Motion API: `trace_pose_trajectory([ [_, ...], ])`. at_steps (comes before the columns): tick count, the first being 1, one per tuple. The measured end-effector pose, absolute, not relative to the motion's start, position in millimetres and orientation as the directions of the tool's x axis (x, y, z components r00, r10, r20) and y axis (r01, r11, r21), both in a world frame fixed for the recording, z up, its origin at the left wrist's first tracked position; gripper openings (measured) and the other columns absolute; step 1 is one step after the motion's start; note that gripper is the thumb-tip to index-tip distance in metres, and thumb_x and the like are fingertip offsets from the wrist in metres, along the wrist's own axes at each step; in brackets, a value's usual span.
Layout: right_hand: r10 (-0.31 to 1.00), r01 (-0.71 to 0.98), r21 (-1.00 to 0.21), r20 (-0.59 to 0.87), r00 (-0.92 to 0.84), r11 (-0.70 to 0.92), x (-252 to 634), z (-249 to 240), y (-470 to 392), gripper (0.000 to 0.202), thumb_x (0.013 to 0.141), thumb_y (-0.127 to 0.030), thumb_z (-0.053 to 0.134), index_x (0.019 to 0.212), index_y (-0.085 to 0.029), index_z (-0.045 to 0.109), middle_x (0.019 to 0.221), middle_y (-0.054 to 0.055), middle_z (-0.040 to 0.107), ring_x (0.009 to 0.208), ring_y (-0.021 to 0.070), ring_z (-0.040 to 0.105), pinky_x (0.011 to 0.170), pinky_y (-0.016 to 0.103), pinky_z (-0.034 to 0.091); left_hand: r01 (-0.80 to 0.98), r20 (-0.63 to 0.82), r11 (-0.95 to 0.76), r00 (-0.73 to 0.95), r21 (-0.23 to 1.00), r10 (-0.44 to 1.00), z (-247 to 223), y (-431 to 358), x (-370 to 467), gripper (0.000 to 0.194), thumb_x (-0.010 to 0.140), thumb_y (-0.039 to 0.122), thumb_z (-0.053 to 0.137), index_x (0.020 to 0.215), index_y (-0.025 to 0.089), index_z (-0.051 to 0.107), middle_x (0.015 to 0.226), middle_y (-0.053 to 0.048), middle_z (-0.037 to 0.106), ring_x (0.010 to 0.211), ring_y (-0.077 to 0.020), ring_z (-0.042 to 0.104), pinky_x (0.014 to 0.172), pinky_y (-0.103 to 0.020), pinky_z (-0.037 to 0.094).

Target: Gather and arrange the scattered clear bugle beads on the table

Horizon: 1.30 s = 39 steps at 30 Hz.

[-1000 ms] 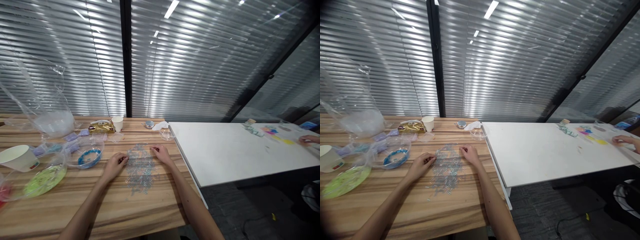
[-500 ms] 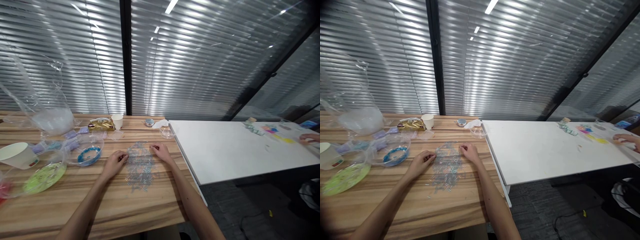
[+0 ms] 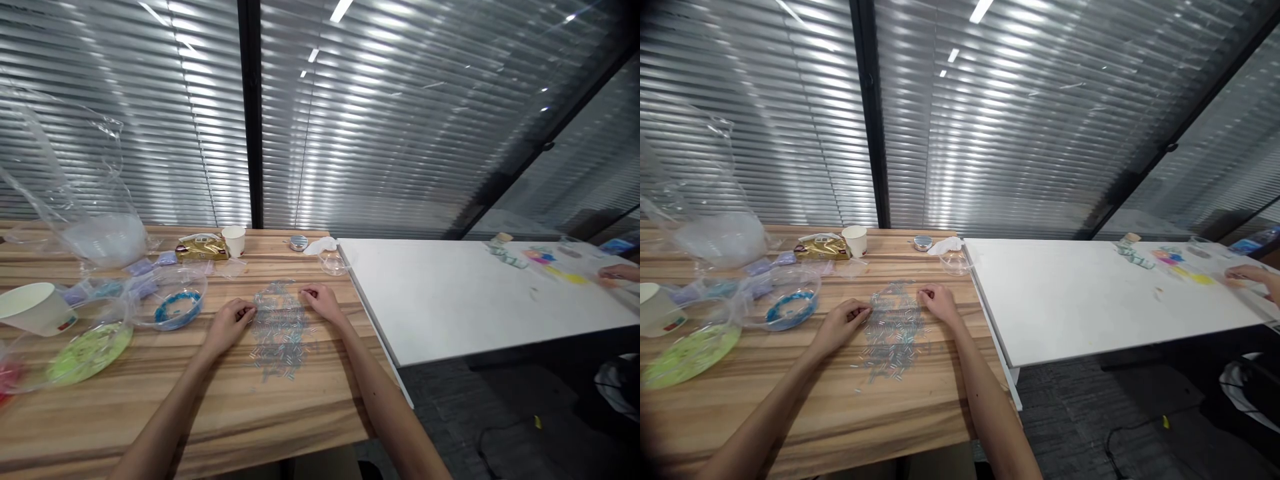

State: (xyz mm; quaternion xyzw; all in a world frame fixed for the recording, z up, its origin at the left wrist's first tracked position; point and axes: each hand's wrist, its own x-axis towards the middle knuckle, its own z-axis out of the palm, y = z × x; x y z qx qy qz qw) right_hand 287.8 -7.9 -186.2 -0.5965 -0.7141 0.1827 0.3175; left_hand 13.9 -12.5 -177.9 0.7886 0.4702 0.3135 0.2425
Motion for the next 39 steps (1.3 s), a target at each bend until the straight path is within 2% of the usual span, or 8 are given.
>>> trace_pose_trajectory([
  [39,0.97,0.729,-0.653,0.232,-0.069,0.208,286.8,-184.0,-9.3,0.019,0.086,-0.016,0.054,0.094,-0.02,0.07,0.098,0.0,0.067,0.092,0.0157,0.062,0.08,0.022,0.045,0.602,0.268,-0.439,0.355,0.668,0.896,-176.4,-12.6,14.5,0.034,0.082,0.045,0.047,0.085,0.018,0.067,0.083,-0.007,0.066,0.077,-0.0221,0.059,0.071,-0.032,0.045],
])
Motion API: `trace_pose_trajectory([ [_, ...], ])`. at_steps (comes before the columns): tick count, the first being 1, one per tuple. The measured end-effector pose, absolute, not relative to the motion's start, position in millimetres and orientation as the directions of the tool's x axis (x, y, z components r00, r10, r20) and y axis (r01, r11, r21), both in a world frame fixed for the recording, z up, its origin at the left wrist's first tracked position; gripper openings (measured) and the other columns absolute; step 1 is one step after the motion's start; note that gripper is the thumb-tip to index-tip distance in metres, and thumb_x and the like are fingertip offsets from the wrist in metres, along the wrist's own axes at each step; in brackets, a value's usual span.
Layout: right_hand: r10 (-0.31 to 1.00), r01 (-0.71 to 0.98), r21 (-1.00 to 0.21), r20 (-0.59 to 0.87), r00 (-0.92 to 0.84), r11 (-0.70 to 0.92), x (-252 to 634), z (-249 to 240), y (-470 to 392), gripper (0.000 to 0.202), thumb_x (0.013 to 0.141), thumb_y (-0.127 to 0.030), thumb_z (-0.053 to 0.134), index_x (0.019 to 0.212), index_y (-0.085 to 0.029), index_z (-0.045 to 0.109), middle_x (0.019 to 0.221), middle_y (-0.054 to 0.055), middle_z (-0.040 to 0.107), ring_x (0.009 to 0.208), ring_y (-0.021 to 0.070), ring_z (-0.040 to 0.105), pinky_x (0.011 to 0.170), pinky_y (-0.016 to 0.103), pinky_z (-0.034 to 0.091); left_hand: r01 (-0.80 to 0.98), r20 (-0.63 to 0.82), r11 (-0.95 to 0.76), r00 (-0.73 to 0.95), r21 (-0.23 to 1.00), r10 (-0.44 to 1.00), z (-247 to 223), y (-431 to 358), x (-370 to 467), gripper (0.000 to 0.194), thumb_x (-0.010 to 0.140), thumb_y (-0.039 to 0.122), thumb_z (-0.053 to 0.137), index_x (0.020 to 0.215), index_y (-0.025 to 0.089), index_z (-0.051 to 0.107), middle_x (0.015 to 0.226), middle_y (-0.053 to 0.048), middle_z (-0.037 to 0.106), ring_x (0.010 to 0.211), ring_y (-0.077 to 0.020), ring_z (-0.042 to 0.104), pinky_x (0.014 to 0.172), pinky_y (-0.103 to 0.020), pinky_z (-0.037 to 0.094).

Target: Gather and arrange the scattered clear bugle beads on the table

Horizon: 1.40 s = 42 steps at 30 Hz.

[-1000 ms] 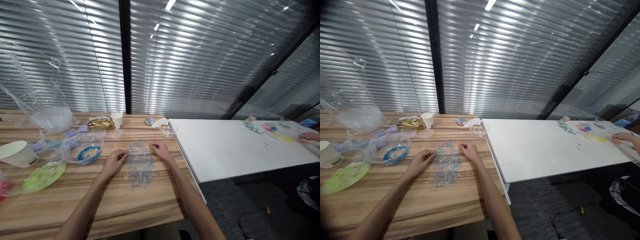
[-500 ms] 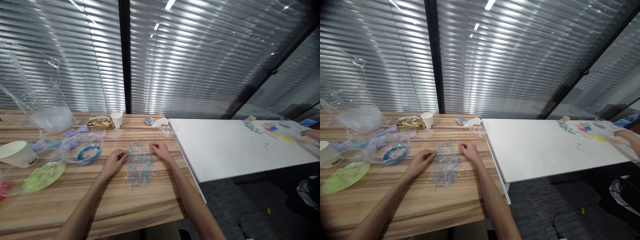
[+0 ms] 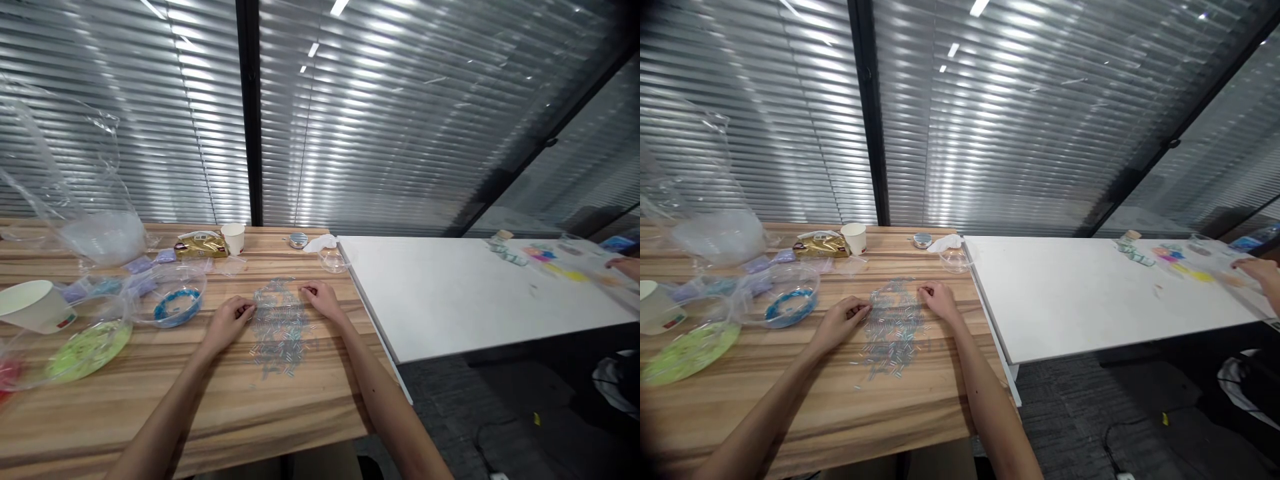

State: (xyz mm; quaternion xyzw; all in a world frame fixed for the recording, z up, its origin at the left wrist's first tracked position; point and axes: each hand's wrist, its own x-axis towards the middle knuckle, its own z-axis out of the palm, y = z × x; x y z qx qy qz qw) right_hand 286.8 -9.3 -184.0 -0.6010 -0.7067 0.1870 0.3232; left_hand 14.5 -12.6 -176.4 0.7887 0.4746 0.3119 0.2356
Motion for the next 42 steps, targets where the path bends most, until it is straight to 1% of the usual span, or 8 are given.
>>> trace_pose_trajectory([
  [9,0.964,0.727,-0.647,0.252,-0.08,0.229,287.2,-185.0,-9.3,0.02,0.086,-0.016,0.053,0.096,-0.02,0.07,0.1,0.0,0.067,0.093,0.0163,0.061,0.084,0.023,0.044,0.604,0.276,-0.443,0.353,0.663,0.894,-181.7,-11.1,13.3,0.034,0.082,0.045,0.047,0.085,0.018,0.067,0.083,-0.007,0.065,0.077,-0.0219,0.059,0.07,-0.031,0.045],
  [20,0.956,0.729,-0.636,0.28,-0.089,0.254,289.5,-188.1,-8.4,0.019,0.086,-0.019,0.053,0.094,-0.02,0.071,0.098,0.0,0.067,0.089,0.0154,0.062,0.083,0.022,0.044,0.605,0.267,-0.439,0.357,0.664,0.895,-175.6,-13.4,14.7,0.033,0.082,0.043,0.047,0.083,0.017,0.067,0.085,-0.008,0.066,0.079,-0.0222,0.059,0.074,-0.033,0.045],
  [25,0.959,0.741,-0.625,0.266,-0.094,0.246,289.4,-186.8,-10.3,0.021,0.086,-0.018,0.052,0.096,-0.019,0.07,0.101,0.001,0.067,0.091,0.0154,0.061,0.084,0.022,0.044,0.604,0.262,-0.435,0.356,0.668,0.897,-175.3,-15.9,13.8,0.034,0.082,0.044,0.047,0.085,0.018,0.067,0.089,-0.008,0.066,0.082,-0.0227,0.059,0.076,-0.033,0.045],
  [29,0.955,0.735,-0.629,0.283,-0.088,0.254,289.3,-186.1,-11.5,0.019,0.086,-0.019,0.053,0.093,-0.019,0.07,0.098,0.001,0.067,0.09,0.0153,0.061,0.082,0.021,0.044,0.602,0.264,-0.436,0.356,0.669,0.896,-177.4,-15.6,12.9,0.034,0.082,0.045,0.047,0.085,0.017,0.067,0.089,-0.008,0.066,0.084,-0.0232,0.059,0.076,-0.034,0.045],
  [34,0.95,0.719,-0.642,0.3,-0.084,0.267,289.0,-185.9,-12.3,0.019,0.085,-0.015,0.054,0.093,-0.02,0.07,0.099,0.0,0.067,0.092,0.0151,0.061,0.084,0.022,0.044,0.592,0.27,-0.441,0.358,0.675,0.894,-176.9,-16.3,13.0,0.035,0.082,0.045,0.047,0.086,0.017,0.067,0.09,-0.008,0.066,0.085,-0.0229,0.06,0.077,-0.034,0.046],
  [42,0.962,0.713,-0.663,0.267,-0.061,0.229,287.6,-183.4,-12.7,0.016,0.085,-0.016,0.056,0.091,-0.019,0.07,0.097,0.001,0.067,0.092,0.0156,0.061,0.083,0.023,0.043,0.576,0.286,-0.451,0.357,0.682,0.889,-175.3,-17.0,13.3,0.035,0.082,0.046,0.048,0.084,0.017,0.067,0.089,-0.008,0.066,0.085,-0.0233,0.06,0.077,-0.034,0.046],
])
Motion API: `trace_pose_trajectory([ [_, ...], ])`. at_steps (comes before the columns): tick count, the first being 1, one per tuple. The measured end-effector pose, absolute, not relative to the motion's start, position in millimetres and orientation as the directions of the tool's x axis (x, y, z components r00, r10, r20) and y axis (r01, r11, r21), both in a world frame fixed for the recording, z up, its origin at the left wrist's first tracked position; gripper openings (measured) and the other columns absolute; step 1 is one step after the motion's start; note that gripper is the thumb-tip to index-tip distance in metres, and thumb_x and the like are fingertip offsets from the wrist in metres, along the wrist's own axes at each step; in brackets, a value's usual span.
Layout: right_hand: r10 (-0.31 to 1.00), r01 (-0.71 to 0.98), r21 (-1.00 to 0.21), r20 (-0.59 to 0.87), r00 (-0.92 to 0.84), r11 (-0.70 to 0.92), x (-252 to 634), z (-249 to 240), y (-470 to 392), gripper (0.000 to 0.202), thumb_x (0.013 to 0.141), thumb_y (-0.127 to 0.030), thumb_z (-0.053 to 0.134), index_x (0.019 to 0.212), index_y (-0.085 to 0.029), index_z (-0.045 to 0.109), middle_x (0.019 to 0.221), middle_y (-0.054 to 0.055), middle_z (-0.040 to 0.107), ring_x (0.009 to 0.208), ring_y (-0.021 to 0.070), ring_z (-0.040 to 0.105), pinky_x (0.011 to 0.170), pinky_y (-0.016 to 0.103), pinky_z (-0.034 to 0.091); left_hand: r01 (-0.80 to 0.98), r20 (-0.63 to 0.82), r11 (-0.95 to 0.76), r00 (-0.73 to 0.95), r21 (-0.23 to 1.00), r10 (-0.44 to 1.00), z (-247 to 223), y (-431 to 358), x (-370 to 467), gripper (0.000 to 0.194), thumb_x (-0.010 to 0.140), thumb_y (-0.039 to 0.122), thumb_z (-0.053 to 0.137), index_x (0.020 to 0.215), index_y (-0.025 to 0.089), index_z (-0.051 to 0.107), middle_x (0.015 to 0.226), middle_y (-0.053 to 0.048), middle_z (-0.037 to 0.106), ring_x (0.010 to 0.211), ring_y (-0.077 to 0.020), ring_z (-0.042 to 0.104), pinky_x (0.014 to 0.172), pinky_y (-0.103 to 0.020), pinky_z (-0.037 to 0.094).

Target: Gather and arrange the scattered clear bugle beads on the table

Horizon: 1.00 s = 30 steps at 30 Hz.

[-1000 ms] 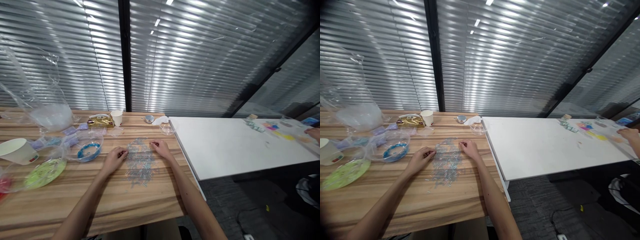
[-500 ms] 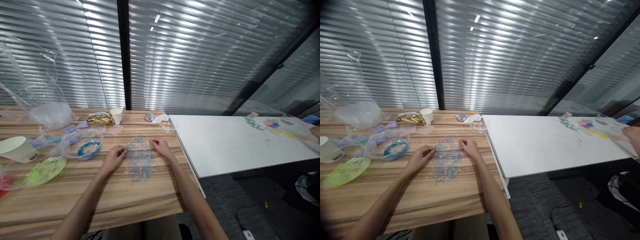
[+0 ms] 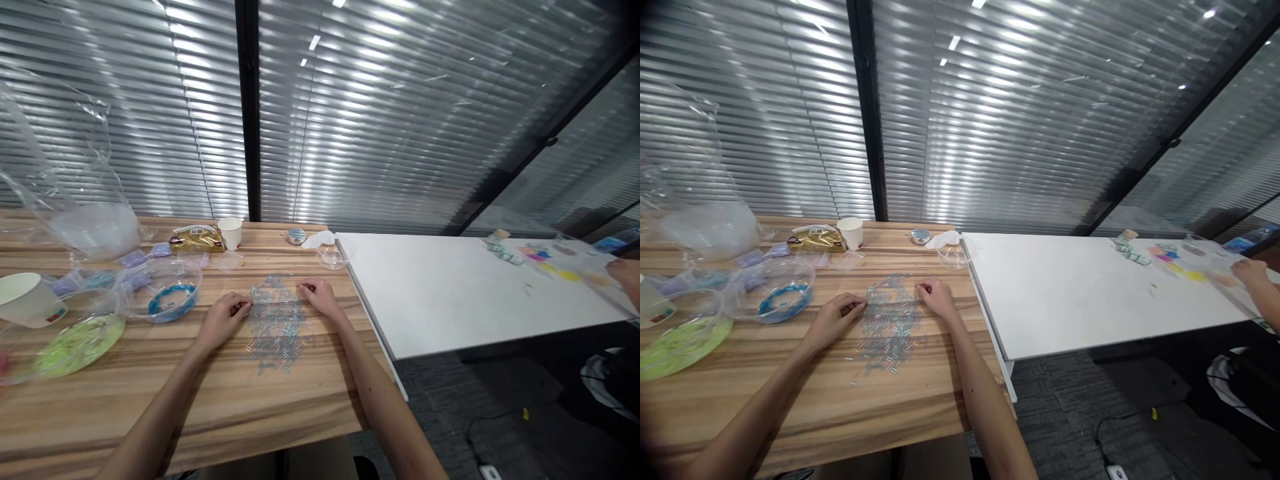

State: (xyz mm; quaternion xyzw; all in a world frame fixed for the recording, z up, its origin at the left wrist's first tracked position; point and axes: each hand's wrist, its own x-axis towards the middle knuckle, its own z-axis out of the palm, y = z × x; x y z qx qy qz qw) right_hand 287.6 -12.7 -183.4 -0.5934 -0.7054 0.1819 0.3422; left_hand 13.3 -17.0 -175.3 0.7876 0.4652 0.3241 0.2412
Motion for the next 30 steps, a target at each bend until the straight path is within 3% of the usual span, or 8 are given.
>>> trace_pose_trajectory([
  [14,0.96,0.689,-0.68,0.268,-0.083,0.25,289.3,-188.0,-10.9,0.015,0.085,-0.018,0.056,0.09,-0.018,0.07,0.094,0.001,0.067,0.087,0.0159,0.061,0.075,0.022,0.044,0.566,0.291,-0.448,0.349,0.692,0.891,-176.4,-18.1,13.0,0.033,0.081,0.045,0.051,0.086,0.017,0.068,0.085,-0.008,0.065,0.081,-0.0224,0.06,0.073,-0.033,0.047],
  [30,0.958,0.689,-0.675,0.266,-0.108,0.265,287.5,-182.9,-13.7,0.014,0.086,-0.019,0.056,0.088,-0.019,0.071,0.094,0.0,0.068,0.089,0.0155,0.061,0.079,0.023,0.044,0.585,0.269,-0.431,0.347,0.687,0.899,-174.5,-20.2,13.2,0.032,0.08,0.045,0.051,0.087,0.018,0.067,0.088,-0.008,0.066,0.083,-0.0223,0.06,0.075,-0.032,0.047],
])
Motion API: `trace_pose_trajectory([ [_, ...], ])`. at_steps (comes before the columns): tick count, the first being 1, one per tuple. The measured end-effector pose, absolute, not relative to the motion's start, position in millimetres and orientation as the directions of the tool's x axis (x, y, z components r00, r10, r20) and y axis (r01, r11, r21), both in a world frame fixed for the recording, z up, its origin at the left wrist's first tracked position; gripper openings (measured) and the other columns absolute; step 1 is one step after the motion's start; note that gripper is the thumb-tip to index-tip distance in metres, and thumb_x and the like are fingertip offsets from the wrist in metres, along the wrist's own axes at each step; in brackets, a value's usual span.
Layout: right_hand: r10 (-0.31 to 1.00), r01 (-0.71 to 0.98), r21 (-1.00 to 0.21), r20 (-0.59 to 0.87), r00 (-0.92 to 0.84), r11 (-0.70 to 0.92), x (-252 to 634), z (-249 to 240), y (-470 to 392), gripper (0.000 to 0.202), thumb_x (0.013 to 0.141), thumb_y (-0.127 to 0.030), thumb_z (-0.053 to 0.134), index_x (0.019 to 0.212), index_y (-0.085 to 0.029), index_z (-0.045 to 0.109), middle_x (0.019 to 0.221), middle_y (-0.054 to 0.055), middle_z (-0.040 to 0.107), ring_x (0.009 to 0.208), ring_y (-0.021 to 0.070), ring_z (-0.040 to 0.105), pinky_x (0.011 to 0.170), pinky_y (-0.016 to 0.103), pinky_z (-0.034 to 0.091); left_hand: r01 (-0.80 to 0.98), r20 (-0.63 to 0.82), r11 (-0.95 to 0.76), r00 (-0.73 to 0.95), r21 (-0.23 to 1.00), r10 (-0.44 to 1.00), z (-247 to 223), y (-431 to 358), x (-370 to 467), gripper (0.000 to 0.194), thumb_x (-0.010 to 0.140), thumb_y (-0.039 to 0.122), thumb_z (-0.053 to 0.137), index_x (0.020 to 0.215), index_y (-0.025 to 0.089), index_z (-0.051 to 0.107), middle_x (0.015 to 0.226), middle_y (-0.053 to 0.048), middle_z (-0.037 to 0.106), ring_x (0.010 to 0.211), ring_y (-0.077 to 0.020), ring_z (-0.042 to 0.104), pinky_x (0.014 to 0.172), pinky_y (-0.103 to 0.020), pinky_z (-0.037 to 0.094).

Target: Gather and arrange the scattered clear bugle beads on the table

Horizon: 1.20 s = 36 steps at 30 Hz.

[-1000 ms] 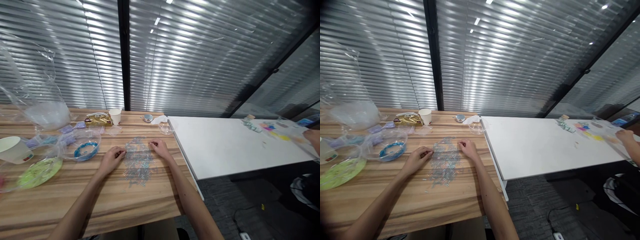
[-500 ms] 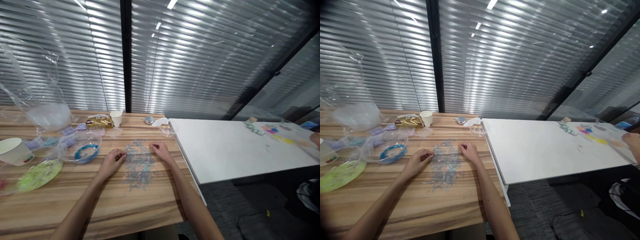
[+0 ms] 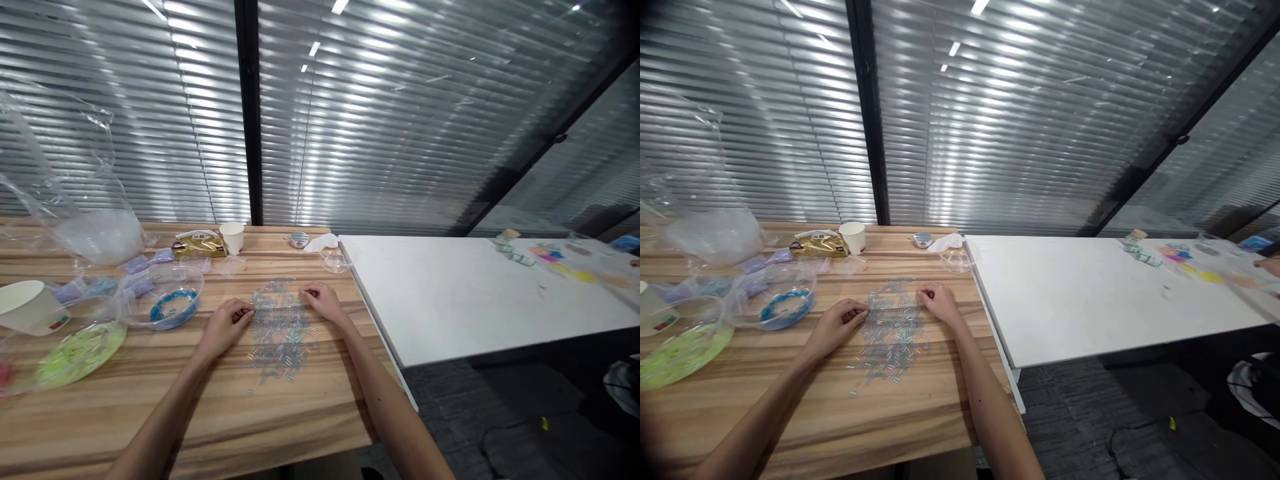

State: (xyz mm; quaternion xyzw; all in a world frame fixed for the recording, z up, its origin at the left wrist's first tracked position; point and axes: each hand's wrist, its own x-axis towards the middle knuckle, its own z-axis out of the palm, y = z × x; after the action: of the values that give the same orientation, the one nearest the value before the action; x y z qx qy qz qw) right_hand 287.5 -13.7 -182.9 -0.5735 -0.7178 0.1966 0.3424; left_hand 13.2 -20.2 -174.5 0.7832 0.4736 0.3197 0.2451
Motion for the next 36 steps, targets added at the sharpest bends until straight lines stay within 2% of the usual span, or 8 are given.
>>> trace_pose_trajectory([
  [18,0.959,0.682,-0.681,0.254,-0.124,0.268,287.9,-185.1,-10.8,0.016,0.084,-0.02,0.057,0.087,-0.018,0.072,0.091,0.001,0.068,0.08,0.0153,0.061,0.075,0.022,0.044,0.6,0.233,-0.442,0.395,0.667,0.889,-173.1,-15.3,13.5,0.032,0.081,0.044,0.048,0.083,0.019,0.068,0.084,-0.007,0.066,0.079,-0.0219,0.059,0.07,-0.032,0.045],
  [27,0.946,0.702,-0.644,0.289,-0.145,0.304,288.6,-189.0,-9.3,0.018,0.086,-0.024,0.055,0.086,-0.018,0.071,0.086,0.002,0.068,0.076,0.0138,0.059,0.068,0.02,0.042,0.54,0.251,-0.474,0.436,0.696,0.864,-175.2,-15.0,9.0,0.029,0.083,0.043,0.05,0.084,0.02,0.068,0.086,-0.006,0.066,0.082,-0.0233,0.059,0.076,-0.035,0.046],
  [31,0.948,0.713,-0.632,0.28,-0.155,0.303,288.1,-187.4,-10.6,0.019,0.086,-0.025,0.053,0.087,-0.018,0.071,0.088,0.002,0.068,0.077,0.014,0.059,0.07,0.021,0.043,0.499,0.26,-0.493,0.465,0.713,0.846,-173.3,-16.2,6.4,0.029,0.084,0.044,0.051,0.086,0.02,0.068,0.09,-0.007,0.066,0.086,-0.0229,0.059,0.079,-0.035,0.047],
  [36,0.952,0.711,-0.64,0.268,-0.149,0.292,287.4,-183.8,-12.2,0.02,0.086,-0.024,0.052,0.087,-0.017,0.071,0.09,0.003,0.067,0.079,0.0143,0.06,0.072,0.021,0.043,0.518,0.289,-0.544,0.494,0.66,0.82,-173.5,-19.4,5.5,0.029,0.085,0.044,0.053,0.092,0.02,0.067,0.095,-0.007,0.064,0.092,-0.0233,0.057,0.083,-0.035,0.046],
])
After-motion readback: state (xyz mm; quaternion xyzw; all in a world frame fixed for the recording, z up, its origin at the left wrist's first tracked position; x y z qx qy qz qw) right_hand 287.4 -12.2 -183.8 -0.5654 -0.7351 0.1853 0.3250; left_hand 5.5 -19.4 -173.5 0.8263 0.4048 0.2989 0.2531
